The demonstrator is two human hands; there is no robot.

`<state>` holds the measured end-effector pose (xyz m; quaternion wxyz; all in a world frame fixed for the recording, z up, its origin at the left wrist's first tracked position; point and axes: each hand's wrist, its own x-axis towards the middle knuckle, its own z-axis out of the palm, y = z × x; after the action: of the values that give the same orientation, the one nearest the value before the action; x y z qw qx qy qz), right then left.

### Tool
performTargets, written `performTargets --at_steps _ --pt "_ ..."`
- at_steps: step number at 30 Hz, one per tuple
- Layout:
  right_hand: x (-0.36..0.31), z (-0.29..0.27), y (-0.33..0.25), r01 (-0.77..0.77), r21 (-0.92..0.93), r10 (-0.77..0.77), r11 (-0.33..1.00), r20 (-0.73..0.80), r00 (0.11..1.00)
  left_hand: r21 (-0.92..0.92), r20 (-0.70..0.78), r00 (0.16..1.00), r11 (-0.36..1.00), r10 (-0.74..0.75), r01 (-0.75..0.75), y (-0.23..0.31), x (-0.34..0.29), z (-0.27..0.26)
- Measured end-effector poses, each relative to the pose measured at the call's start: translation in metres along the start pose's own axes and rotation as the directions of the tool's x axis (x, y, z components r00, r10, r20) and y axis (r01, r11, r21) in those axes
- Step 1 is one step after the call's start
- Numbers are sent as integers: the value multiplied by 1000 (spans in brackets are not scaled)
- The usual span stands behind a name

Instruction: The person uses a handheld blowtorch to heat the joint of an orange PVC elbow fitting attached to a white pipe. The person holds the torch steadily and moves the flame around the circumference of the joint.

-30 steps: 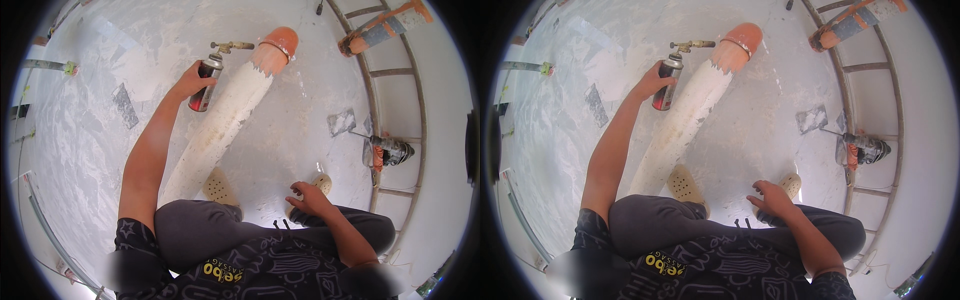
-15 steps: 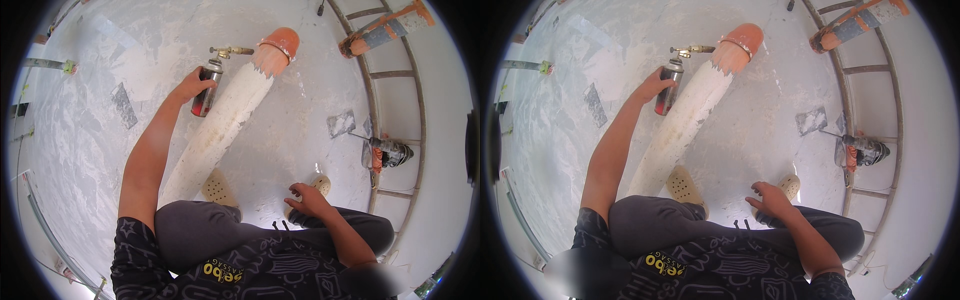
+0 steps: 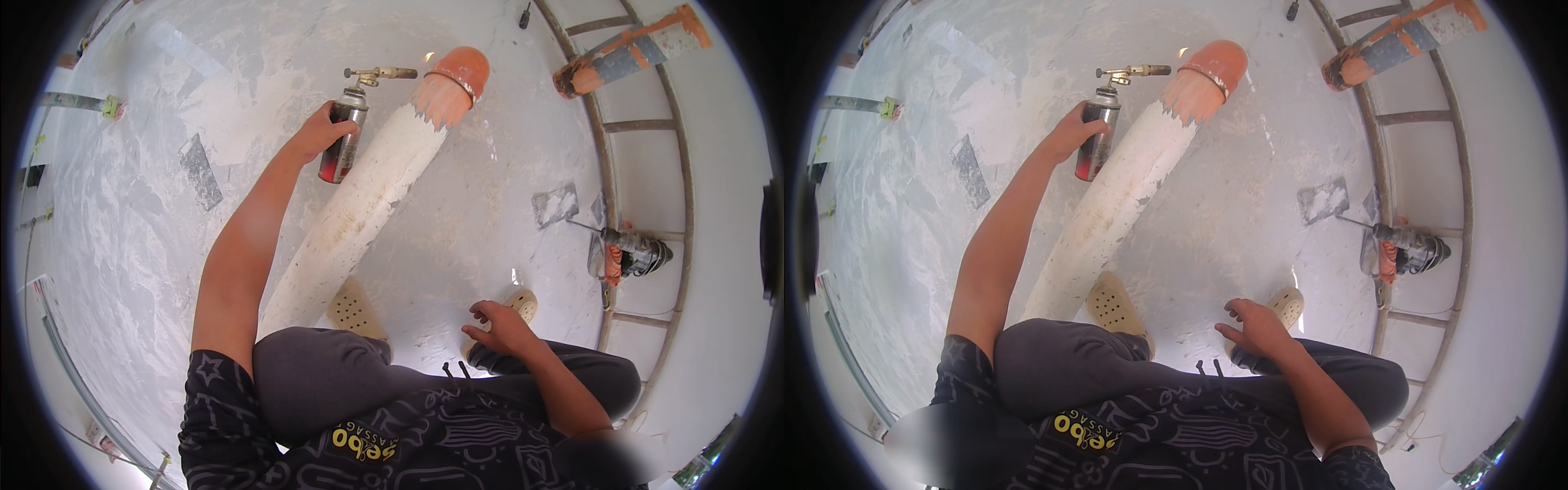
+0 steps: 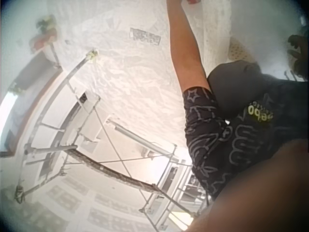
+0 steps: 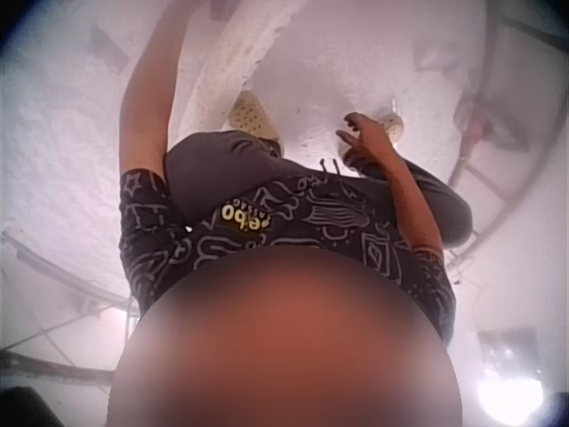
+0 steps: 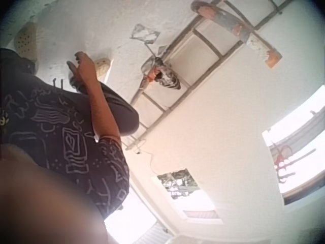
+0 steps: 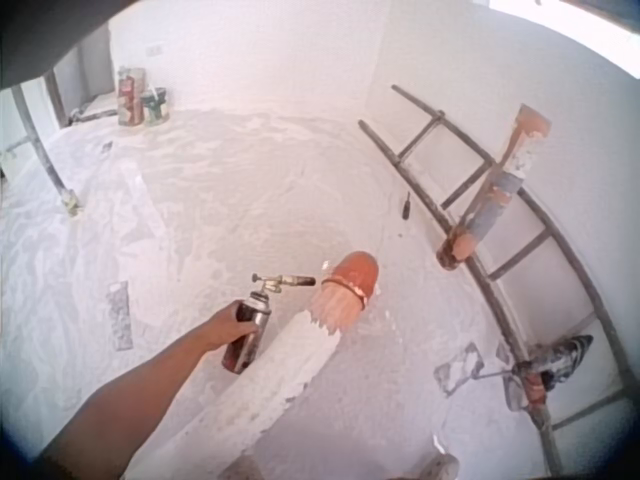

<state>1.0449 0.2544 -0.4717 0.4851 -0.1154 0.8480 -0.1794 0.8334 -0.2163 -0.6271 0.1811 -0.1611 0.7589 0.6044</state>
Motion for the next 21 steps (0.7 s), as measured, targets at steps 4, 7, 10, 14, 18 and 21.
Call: performTargets --at_steps 4,7,10,14,18,21 --pt "0 0 0 -3 0 3 1000 -6 1000 -23 21 1000 1000 -7 7 -1 6 2" --pt "0 0 1 -6 4 6 1000 -7 1000 -37 27 1000 999 -14 15 -1 7 4" --pt "0 0 1 -18 -2 18 1000 0 1000 -50 42 999 999 -12 14 -1 9 4" --pt "-1 -1 1 -33 6 33 999 9 999 -65 41 999 998 -10 13 2 9 4" --pt "-1 -2 0 -43 3 43 999 15 999 -83 22 1000 997 -4 6 5 9 5" --pt "0 -3 0 -52 1 52 999 22 998 -74 -29 1000 997 3 -5 6 8 6"
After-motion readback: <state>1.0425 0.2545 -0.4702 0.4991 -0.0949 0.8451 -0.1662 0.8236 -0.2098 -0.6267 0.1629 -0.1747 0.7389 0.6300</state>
